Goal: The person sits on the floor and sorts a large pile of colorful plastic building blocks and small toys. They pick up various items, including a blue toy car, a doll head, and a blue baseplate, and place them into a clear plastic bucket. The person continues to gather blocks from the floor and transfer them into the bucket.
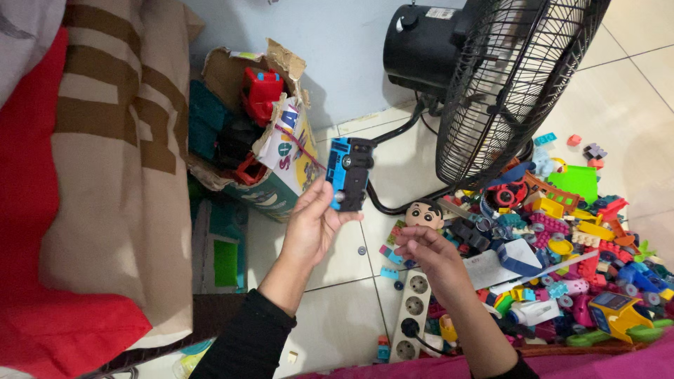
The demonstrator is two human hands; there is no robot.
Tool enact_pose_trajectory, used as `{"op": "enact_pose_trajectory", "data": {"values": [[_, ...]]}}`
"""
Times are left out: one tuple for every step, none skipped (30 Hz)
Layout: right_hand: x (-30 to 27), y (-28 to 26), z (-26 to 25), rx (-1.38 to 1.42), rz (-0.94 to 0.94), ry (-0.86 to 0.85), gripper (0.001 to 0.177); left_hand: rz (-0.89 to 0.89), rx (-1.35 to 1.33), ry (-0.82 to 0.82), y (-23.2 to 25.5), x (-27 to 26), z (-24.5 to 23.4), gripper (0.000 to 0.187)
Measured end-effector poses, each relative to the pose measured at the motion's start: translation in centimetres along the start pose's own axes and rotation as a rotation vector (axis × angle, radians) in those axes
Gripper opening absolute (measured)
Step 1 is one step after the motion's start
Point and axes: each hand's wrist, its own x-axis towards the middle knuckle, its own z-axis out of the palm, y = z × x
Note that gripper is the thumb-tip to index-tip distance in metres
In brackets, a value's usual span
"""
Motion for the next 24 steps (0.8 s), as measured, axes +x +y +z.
{"op": "enact_pose_trajectory", "data": {"values": [[0.0, 0.1, 0.0, 0.022, -0.012, -0.021, 0.037, -0.017, -0.023, -0.012, 0.0, -0.1, 0.0, 0.039], [0.1, 0.2, 0.0, 0.044, -0.025, -0.043, 0.036, -0.034, -0.047, -0.025, 0.0, -0.1, -0.1, 0.043], [0.1, 0.3, -0.2, 0.065, -0.038, -0.064, 0.036, -0.056, -0.04, -0.01, 0.0, -0.2, -0.1, 0.045], [0.2, 0.5, -0.3, 0.061, -0.038, -0.063, 0.036, -0.078, -0.032, 0.006, 0.0, -0.2, -0.1, 0.047], [0.3, 0.6, -0.4, 0.058, -0.038, -0.063, 0.035, -0.1, -0.024, 0.021, 0.0, -0.2, 0.0, 0.05], [0.4, 0.7, -0.5, 0.054, -0.038, -0.062, 0.035, -0.109, -0.044, 0.014, 0.0, -0.2, 0.1, 0.051], [0.5, 0.8, -0.6, 0.053, -0.033, -0.055, 0.035, -0.117, -0.064, 0.007, 0.1, -0.2, 0.2, 0.052], [0.5, 0.9, -0.6, 0.052, -0.027, -0.048, 0.034, -0.125, -0.084, 0.0, 0.1, -0.2, 0.3, 0.053], [0.5, 0.9, -0.7, 0.051, -0.021, -0.041, 0.034, -0.13, -0.087, -0.004, 0.1, -0.3, 0.4, 0.054], [0.5, 1.0, -0.7, 0.059, -0.022, -0.045, 0.033, -0.134, -0.09, -0.009, 0.1, -0.3, 0.5, 0.054], [0.5, 1.0, -0.7, 0.067, -0.025, -0.048, 0.033, -0.139, -0.092, -0.015, 0.1, -0.2, 0.6, 0.055], [0.6, 1.0, -0.8, 0.074, -0.027, -0.052, 0.032, -0.136, -0.089, -0.012, 0.2, -0.2, 0.7, 0.054], [0.6, 1.0, -0.8, 0.08, -0.025, -0.052, 0.032, -0.134, -0.085, -0.009, 0.2, -0.3, 0.8, 0.053], [0.7, 1.0, -0.8, 0.086, -0.023, -0.052, 0.031, -0.131, -0.082, -0.007, 0.2, -0.3, 0.9, 0.052], [0.7, 1.0, -0.8, 0.092, -0.02, -0.052, 0.031, -0.129, -0.08, -0.006, 0.2, -0.2, 1.0, 0.052], [0.7, 1.0, -0.9, 0.093, -0.017, -0.048, 0.031, -0.126, -0.077, -0.006, 0.2, -0.2, 1.0, 0.052], [0.7, 1.0, -0.9, 0.093, -0.014, -0.045, 0.03, -0.123, -0.075, -0.006, 0.2, -0.2, 1.0, 0.052], [0.7, 1.0, -0.9, 0.094, -0.012, -0.042, 0.03, -0.123, -0.071, -0.004, 0.2, -0.2, 1.0, 0.052], [0.7, 1.0, -1.0, 0.092, -0.013, -0.041, 0.03, -0.122, -0.067, -0.001, 0.1, -0.1, 1.1, 0.051], [0.8, 1.0, -1.0, 0.09, -0.014, -0.04, 0.03, -0.122, -0.064, 0.001, 0.1, 0.0, 1.0, 0.051], [0.8, 1.0, -1.0, 0.089, -0.015, -0.038, 0.03, -0.126, -0.061, 0.004, 0.0, 0.0, 1.0, 0.051], [0.8, 1.0, -1.1, 0.093, -0.02, -0.039, 0.03, -0.13, -0.058, 0.007, -0.1, 0.0, 0.9, 0.052], [0.8, 1.0, -1.1, 0.097, -0.026, -0.041, 0.03, -0.133, -0.056, 0.011, -0.2, 0.0, 0.8, 0.052], [0.8, 1.0, -1.1, 0.101, -0.031, -0.043, 0.03, -0.129, -0.056, 0.023, -0.3, 0.1, 0.6, 0.051]]}}
